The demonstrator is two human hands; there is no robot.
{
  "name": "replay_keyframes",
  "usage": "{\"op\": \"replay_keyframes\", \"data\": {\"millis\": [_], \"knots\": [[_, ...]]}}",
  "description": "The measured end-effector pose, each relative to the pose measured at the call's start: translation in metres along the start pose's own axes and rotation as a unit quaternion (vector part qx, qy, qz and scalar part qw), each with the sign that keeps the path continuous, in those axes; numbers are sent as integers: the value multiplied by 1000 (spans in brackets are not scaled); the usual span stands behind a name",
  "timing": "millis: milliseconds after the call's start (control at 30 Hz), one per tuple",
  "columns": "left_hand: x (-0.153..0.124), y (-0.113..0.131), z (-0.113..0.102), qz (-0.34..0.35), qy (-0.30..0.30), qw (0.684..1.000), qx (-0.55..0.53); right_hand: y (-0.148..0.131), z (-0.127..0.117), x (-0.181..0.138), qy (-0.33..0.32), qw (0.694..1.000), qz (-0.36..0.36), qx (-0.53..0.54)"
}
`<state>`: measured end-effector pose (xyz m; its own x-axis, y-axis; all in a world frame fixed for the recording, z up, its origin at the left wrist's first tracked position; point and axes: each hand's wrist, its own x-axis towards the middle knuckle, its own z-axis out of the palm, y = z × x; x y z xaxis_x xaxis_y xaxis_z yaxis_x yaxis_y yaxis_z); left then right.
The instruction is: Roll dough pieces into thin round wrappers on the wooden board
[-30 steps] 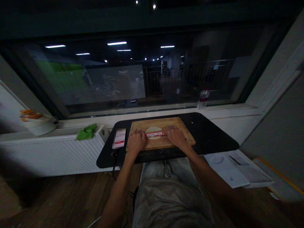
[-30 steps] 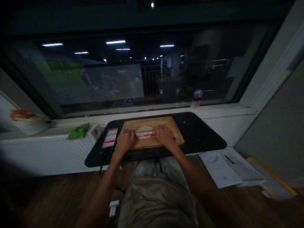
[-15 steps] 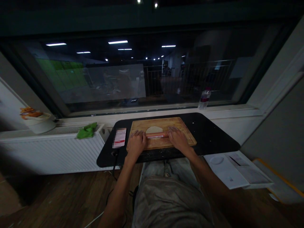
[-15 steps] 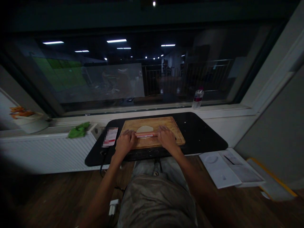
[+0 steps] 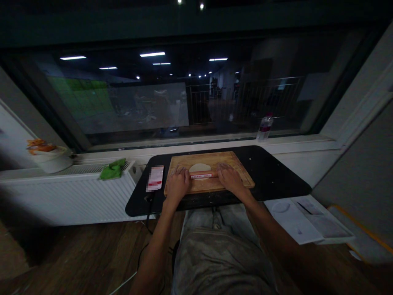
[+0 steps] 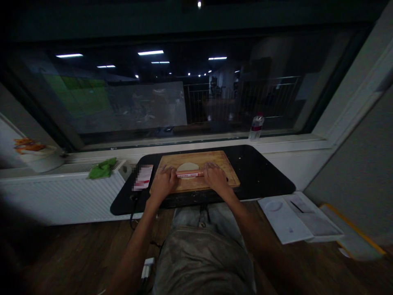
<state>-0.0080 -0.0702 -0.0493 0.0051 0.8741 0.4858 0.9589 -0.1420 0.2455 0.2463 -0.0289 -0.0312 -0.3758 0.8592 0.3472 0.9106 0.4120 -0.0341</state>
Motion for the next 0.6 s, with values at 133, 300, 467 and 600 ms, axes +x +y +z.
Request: {"op": "replay_keyframes", "data": {"millis": [133,300,467,600], "knots": [[11,-2,2,11,-21,999,27,0,-4,9,-20,999,-10,-25],[18,-5,4,30,-26,998,58,2,-2,21,-21,1000,-4,-19],[27,-3,1,15,-40,995,87,6,4,34,-28,1000,10,-8],[37,0,-6,17,-74,991,114,12,11,47,-32,999,6,-12]]}}
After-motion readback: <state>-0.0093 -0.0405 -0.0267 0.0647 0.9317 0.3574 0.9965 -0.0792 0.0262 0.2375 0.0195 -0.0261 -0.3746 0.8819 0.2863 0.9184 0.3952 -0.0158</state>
